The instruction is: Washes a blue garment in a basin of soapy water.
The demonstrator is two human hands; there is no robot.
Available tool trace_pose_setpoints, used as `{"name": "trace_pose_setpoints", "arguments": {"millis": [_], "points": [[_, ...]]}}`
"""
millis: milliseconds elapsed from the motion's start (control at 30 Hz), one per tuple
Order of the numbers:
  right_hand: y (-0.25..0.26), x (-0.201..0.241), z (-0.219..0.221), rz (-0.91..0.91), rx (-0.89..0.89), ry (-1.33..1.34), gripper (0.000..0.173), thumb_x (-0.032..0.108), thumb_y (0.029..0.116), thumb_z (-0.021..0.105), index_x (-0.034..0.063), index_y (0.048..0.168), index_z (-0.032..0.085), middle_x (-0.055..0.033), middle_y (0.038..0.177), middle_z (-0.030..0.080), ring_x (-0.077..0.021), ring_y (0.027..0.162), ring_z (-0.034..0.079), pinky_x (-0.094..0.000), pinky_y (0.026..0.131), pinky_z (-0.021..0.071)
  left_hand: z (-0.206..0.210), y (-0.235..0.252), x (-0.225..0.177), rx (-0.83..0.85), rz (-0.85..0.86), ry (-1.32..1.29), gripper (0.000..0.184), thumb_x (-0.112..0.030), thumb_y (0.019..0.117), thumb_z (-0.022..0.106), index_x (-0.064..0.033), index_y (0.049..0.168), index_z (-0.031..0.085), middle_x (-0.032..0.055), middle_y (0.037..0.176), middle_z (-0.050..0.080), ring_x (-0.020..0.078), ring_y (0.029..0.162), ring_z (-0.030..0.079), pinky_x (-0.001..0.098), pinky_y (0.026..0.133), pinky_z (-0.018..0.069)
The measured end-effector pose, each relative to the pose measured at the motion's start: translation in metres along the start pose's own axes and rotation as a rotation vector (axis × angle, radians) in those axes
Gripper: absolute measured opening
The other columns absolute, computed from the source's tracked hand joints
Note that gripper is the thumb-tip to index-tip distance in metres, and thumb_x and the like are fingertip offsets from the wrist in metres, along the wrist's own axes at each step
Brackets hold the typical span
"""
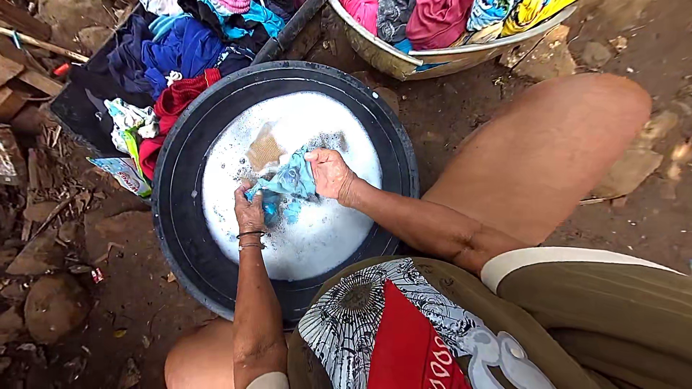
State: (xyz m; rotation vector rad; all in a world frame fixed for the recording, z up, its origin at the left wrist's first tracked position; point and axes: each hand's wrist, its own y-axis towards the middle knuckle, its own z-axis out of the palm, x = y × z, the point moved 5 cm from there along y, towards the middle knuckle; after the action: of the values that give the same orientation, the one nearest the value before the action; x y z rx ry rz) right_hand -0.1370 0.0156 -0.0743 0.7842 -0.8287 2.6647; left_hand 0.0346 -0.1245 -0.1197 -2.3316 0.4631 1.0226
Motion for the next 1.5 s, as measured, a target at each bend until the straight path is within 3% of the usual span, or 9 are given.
{"name": "trace_pose_setpoints", "arguments": {"millis": [133,333,433,667,767,900,1033,1133,1500], "points": [[0.002,-0.017,-0.018,0.08,-0.114,-0.064,0.021,0.017,0.1003,0.038,0.009,0.1,0.057,-0.0033,0.088,0.064,-0.0131,0.081,0.064,-0.0349,0.076,0.0554,0.002,-0.001,0.007,0.006,-0.009,0.124,0.033,-0.025,0.108,0.052,0.0018,0.123,0.066,0.0265,0.104,0.07,0.0376,0.094,0.069,0.059,0.089,0.0527],[0.008,-0.004,-0.022,0.062,-0.138,0.099,0.04,0.033,0.1067,0.024,0.0101,0.111,0.057,-0.005,0.098,0.065,-0.0164,0.092,0.065,-0.0395,0.084,0.0561,-0.018,-0.007,0.003,-0.027,0.018,0.123,0.043,-0.031,0.1094,0.048,-0.0056,0.143,0.053,0.0253,0.133,0.062,0.04,0.117,0.064,0.0573,0.101,0.0503],[0.007,-0.009,-0.025,0.069,-0.154,0.067,0.039,0.03,0.1059,0.024,0.008,0.114,0.055,-0.0073,0.103,0.065,-0.0177,0.097,0.065,-0.0408,0.088,0.0547,-0.005,0.006,0.01,0.043,-0.03,0.281,0.033,-0.015,0.107,0.052,0.0084,0.127,0.063,0.0333,0.12,0.066,0.0473,0.115,0.064,0.0632,0.103,0.0453],[0.011,-0.003,-0.021,0.063,-0.15,0.005,0.038,0.028,0.1064,0.024,0.0088,0.108,0.057,-0.0056,0.097,0.066,-0.0162,0.093,0.066,-0.0385,0.085,0.0562,-0.019,0.006,-0.037,-0.132,0.084,-0.079,0.033,-0.016,0.1079,0.045,0.0098,0.121,0.06,0.0215,0.105,0.066,0.0204,0.096,0.065,0.0391,0.091,0.0525],[0.007,0.0,-0.014,0.014,-0.134,-0.008,0.032,0.023,0.1047,0.027,0.0101,0.102,0.056,-0.005,0.094,0.066,-0.0156,0.091,0.066,-0.0381,0.084,0.0557,-0.004,0.013,-0.022,0.004,0.024,0.064,0.039,-0.014,0.1069,0.05,0.0134,0.133,0.055,0.0331,0.124,0.064,0.0387,0.117,0.064,0.0529,0.106,0.0473],[0.002,0.009,-0.004,-0.049,-0.058,-0.045,0.029,0.021,0.1018,0.03,0.0113,0.099,0.057,-0.0033,0.092,0.067,-0.0133,0.09,0.066,-0.0359,0.084,0.0555,0.007,0.016,-0.002,0.032,-0.007,0.187,0.031,-0.012,0.1068,0.049,0.0121,0.12,0.064,0.032,0.115,0.067,0.0409,0.111,0.065,0.0565,0.102,0.0466],[0.005,0.003,-0.014,0.011,-0.129,0.062,0.036,0.027,0.1054,0.023,0.0103,0.107,0.055,-0.0051,0.099,0.065,-0.0159,0.097,0.065,-0.0389,0.089,0.0542,-0.006,0.011,-0.011,-0.045,0.029,0.029,0.032,-0.009,0.1071,0.046,0.0122,0.126,0.062,0.0307,0.126,0.063,0.0343,0.12,0.062,0.0479,0.108,0.0446],[0.005,-0.003,-0.023,0.049,-0.165,0.129,0.041,0.032,0.1063,0.021,0.0087,0.115,0.054,-0.008,0.107,0.064,-0.0189,0.103,0.063,-0.0421,0.093,0.0531,-0.011,0.011,-0.012,-0.136,0.005,-0.139,0.032,-0.013,0.1095,0.041,0.0075,0.122,0.061,0.0195,0.11,0.066,0.0169,0.098,0.063,0.0357,0.093,0.0507],[0.011,-0.01,-0.035,0.072,-0.131,0.018,0.047,0.039,0.1063,0.022,0.0092,0.125,0.053,-0.0091,0.116,0.064,-0.0201,0.108,0.064,-0.0432,0.093,0.054,-0.015,0.01,-0.031,-0.165,0.101,-0.403,0.034,-0.016,0.1093,0.037,0.0032,0.125,0.061,0.0087,0.106,0.067,0.007,0.093,0.064,0.0287,0.086,0.0543]]}}
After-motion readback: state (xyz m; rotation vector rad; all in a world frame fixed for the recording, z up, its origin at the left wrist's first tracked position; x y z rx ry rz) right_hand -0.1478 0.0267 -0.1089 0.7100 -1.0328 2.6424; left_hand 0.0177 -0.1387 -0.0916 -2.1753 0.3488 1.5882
